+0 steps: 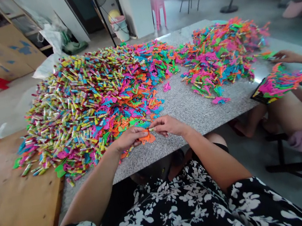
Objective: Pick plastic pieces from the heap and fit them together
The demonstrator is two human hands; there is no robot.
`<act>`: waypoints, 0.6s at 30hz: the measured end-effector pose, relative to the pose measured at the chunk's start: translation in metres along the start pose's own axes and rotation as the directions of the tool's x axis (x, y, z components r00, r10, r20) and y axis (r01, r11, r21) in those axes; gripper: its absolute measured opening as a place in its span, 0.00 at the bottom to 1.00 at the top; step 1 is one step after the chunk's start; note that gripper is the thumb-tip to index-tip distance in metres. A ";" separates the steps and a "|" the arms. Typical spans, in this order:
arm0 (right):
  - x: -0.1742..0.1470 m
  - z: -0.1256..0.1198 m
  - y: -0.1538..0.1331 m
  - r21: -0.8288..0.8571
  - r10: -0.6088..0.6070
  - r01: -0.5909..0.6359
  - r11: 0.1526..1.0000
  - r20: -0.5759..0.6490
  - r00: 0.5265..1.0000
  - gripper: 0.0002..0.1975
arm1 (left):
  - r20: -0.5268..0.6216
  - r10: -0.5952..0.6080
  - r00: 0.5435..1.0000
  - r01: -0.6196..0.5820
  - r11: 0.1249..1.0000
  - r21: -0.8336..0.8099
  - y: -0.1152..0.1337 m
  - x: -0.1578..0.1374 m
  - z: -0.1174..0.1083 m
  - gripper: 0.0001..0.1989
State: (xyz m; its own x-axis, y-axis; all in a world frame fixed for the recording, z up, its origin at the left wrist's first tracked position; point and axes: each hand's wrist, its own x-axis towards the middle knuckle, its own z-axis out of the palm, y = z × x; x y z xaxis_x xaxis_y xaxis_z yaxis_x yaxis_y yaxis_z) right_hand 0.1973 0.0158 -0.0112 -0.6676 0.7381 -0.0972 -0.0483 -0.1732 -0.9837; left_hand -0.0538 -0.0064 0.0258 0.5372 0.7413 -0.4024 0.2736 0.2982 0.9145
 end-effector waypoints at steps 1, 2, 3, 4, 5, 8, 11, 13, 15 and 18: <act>-0.003 -0.007 0.001 -0.004 0.039 -0.039 0.999 -0.013 0.999 0.17 | -0.017 0.011 1.000 -0.010 0.997 0.076 -0.002 0.005 -0.001 0.18; -0.005 -0.016 0.002 -0.009 0.073 -0.074 0.997 -0.063 0.995 0.16 | -0.068 0.041 0.997 -0.028 0.984 0.173 -0.003 0.011 -0.004 0.16; -0.007 -0.027 0.002 0.001 0.093 -0.094 0.996 -0.167 0.982 0.15 | -0.153 0.089 0.984 -0.043 0.958 0.282 -0.004 0.017 -0.008 0.14; -0.009 -0.040 0.002 0.034 0.092 -0.086 0.996 -0.319 0.943 0.14 | -0.252 0.150 0.956 -0.042 0.921 0.388 -0.004 0.024 -0.012 0.13; -0.010 -0.053 0.002 0.083 0.072 -0.035 0.996 -0.492 0.867 0.13 | -0.342 0.211 0.916 -0.022 0.877 0.481 -0.004 0.031 -0.016 0.13; -0.009 -0.087 0.003 0.163 0.021 0.242 0.956 -0.866 0.500 0.14 | -0.453 0.316 0.834 0.088 0.734 0.674 -0.002 0.050 -0.021 0.17; 0.000 -0.091 0.011 0.200 0.097 0.211 0.957 -0.903 0.418 0.14 | -0.378 0.350 0.857 0.137 0.554 0.821 0.000 0.070 -0.009 0.20; 0.011 -0.078 0.019 0.170 0.134 0.022 0.985 -0.845 0.518 0.12 | -0.262 0.348 0.900 0.106 0.408 0.907 0.002 0.082 0.005 0.24; 0.023 -0.063 0.027 0.059 0.127 -0.128 0.990 -0.768 0.628 0.11 | -0.125 0.289 0.949 0.041 0.280 0.959 0.004 0.092 0.018 0.28; 0.039 -0.051 0.032 -0.097 0.080 -0.213 0.972 -0.720 0.689 0.11 | -0.051 0.182 0.982 0.015 0.196 0.981 0.006 0.100 0.028 0.21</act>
State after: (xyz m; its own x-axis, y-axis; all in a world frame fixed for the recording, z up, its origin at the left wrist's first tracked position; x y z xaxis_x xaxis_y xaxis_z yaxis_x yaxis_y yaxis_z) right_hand 0.2071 0.0722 -0.0542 0.0708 0.9646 -0.2541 0.1675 -0.2627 -0.9502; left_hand 0.0235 0.0526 -0.0100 0.5364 0.8131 -0.2261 0.8439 -0.5203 0.1312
